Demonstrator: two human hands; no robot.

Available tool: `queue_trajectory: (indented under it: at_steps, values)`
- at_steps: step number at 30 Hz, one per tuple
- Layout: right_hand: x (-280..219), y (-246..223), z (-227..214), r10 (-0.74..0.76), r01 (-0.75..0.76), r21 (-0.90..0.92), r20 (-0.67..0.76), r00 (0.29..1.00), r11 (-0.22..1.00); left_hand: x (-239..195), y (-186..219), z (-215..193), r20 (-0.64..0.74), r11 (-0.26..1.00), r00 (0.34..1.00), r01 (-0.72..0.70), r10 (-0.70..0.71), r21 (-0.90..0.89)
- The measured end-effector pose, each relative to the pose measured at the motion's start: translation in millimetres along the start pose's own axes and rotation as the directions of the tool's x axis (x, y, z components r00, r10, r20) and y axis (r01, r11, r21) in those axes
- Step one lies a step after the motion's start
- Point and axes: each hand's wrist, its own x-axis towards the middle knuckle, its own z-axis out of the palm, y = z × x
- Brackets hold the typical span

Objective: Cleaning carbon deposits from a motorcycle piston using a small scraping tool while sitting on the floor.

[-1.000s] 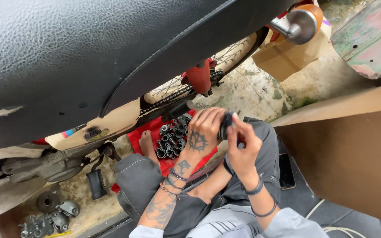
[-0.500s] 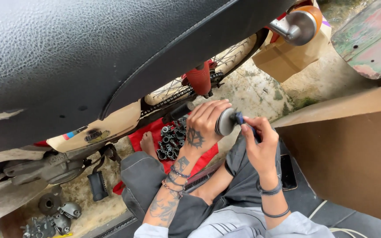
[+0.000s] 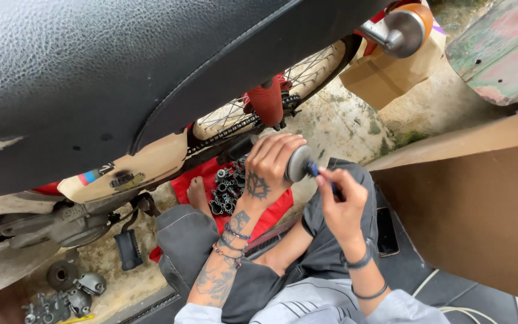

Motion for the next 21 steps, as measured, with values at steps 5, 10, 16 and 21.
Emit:
queue_trajectory:
  at_steps: [5, 10, 16, 21]
  values:
    - [0.5, 4.5, -7.2, 0.032, -0.032, 0.008, 0.025, 0.999, 0.999, -3.2, 1.3, 3.1, 0.015, 1.0, 1.0, 0.004, -0.004, -0.028]
    - [17.2, 9.5, -10.7, 0.056, -0.056, 0.021, -0.04, 0.998, 0.998, -6.2, 12.1, 6.8, 0.052, 0.997, 0.997, -0.051, 0.054, -0.055]
    - [-3.8, -0.5, 4.2, -0.065, 0.064, 0.016, 0.012, 0.998, 0.998, 19.4, 10.6, -5.5, 0.022, 1.0, 1.0, 0.019, -0.019, -0.007]
    - [21.8, 12.4, -7.7, -0.011, 0.014, 0.056, -0.041, 0.999, 0.998, 11.4, 9.5, 14.7, 0.023, 1.0, 1.0, -0.01, 0.01, -0.017]
